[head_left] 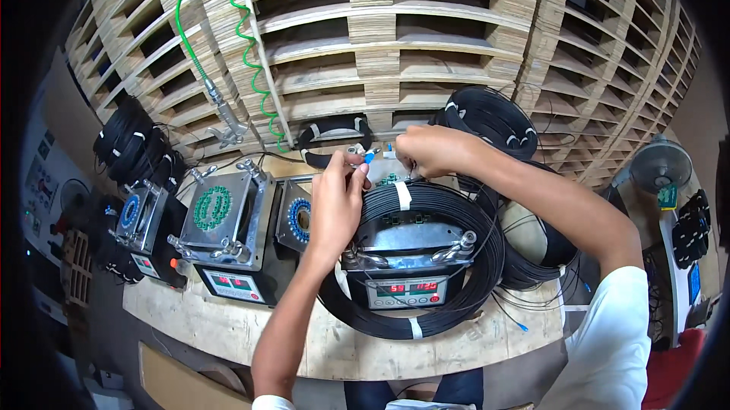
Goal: Terminating and polishing the ends of fiber optic cables using specialized factory machinery and clamping fixtures.
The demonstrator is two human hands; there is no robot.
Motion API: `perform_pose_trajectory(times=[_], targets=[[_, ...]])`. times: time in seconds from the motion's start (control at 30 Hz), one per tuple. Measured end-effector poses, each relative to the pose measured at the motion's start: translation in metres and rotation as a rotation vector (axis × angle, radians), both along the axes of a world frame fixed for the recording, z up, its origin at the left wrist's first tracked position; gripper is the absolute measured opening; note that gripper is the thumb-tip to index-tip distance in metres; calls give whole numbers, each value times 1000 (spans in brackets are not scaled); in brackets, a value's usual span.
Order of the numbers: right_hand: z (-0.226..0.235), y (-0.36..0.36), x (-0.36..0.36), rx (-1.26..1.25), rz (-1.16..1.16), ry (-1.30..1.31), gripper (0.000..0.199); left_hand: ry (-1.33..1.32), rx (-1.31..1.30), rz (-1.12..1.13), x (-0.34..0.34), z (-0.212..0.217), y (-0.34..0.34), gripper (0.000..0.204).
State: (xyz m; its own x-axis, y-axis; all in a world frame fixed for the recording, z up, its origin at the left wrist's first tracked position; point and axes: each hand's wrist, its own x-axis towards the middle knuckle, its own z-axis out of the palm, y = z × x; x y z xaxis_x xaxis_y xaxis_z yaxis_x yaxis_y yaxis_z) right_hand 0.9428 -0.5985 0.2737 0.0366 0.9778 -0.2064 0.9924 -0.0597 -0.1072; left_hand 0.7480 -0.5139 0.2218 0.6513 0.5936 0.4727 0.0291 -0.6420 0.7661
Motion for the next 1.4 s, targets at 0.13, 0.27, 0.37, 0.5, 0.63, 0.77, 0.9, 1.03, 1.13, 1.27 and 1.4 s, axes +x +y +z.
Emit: perform_pose_trajectory(times=[0.13, 0.27, 0.37, 0.5, 0.63, 0.77, 0.9, 1.03, 1.13, 1.27, 1.4], targets=[[-7, -10, 8, 54, -7, 75, 27, 255, 78, -198, 10, 26, 20, 14], [-10, -15, 17, -38, -205, 316, 31, 479, 333, -403, 31, 36, 38, 14], [-3, -25, 8, -69, -271, 361, 31, 708, 512, -433, 43, 46, 42, 16], [-7, -30, 4, 0, -267, 374, 30, 851, 306, -512, 51, 60, 40, 16], [-5, -33, 0, 14, -307, 387, 30, 903, 238, -574, 60, 65, 41, 17], [-7, -35, 4, 82, -258, 339, 29, 1002, 243, -550, 68, 73, 35, 18], [-4, -31, 0, 31, -307, 393, 28, 1109, 306, -540, 80, 81, 28, 19], [2, -34, -2, 31, -323, 446, 28, 1269, 344, -516, 117, 77, 13, 21], [-3, -34, -1, 49, -320, 475, 30, 1479, 244, -446, 136, 68, 15, 29], [-6, -35, -1, 77, -317, 520, 31, 1598, 199, -440, 146, 64, 20, 34], [-9, -40, 5, 79, -335, 524, 31, 1485, 234, -466, 137, 69, 12, 32]])
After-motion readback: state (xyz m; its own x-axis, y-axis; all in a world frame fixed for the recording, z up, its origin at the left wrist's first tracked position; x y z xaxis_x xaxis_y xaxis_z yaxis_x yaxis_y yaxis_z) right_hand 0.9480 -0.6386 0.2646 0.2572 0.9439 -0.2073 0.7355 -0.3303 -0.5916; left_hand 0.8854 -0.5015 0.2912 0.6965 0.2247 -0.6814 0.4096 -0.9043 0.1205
